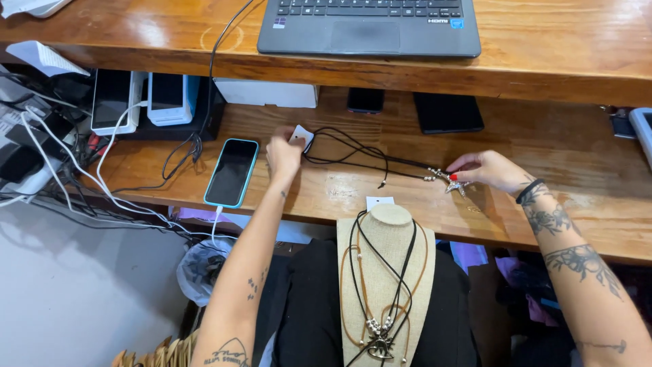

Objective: The person is untangling several black cord necklaces, attaching price tags, and hanging them onto a jewelry display bust on a wooden desk.

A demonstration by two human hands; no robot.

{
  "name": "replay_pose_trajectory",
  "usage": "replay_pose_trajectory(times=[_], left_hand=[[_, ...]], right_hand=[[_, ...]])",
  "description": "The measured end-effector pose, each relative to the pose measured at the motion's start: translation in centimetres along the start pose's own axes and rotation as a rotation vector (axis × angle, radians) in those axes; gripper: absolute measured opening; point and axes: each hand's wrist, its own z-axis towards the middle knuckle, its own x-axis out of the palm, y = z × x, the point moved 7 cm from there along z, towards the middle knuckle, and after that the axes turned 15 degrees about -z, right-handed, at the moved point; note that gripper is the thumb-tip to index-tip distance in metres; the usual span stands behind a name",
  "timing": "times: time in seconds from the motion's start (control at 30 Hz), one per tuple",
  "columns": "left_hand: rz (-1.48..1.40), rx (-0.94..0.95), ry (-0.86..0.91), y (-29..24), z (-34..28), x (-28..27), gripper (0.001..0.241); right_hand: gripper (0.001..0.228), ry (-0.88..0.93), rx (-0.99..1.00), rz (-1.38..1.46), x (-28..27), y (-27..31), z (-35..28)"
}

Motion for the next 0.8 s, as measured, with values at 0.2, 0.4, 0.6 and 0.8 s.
replay_pose_trajectory(times=[0.2, 0.4, 0.6, 0.8], left_hand=[[0.217, 0.287, 0.216, -7.9, -10.4, 1.6, 0.024], [0.353, 0.034, 0.672, -6.4, -16.4, 5.0, 0.054], [0.345, -0.021, 0.717, -5.1, -16.5, 6.9, 0.054], [0.134, -0.050, 0.710, -1.2, -14.8, 10.2, 0.027]], right_hand=[[0.036, -0.085, 0.092, -0.374, 0.7, -1.4, 1.5], [0.045, -0.145, 0.086, -0.380, 0.3, -0.5, 0.7], [0.046, -0.239, 0.048, -0.407, -0.5, 1.2, -2.2], [0.035, -0.465, -0.072, -0.100, -1.5, 7.4, -11.1]])
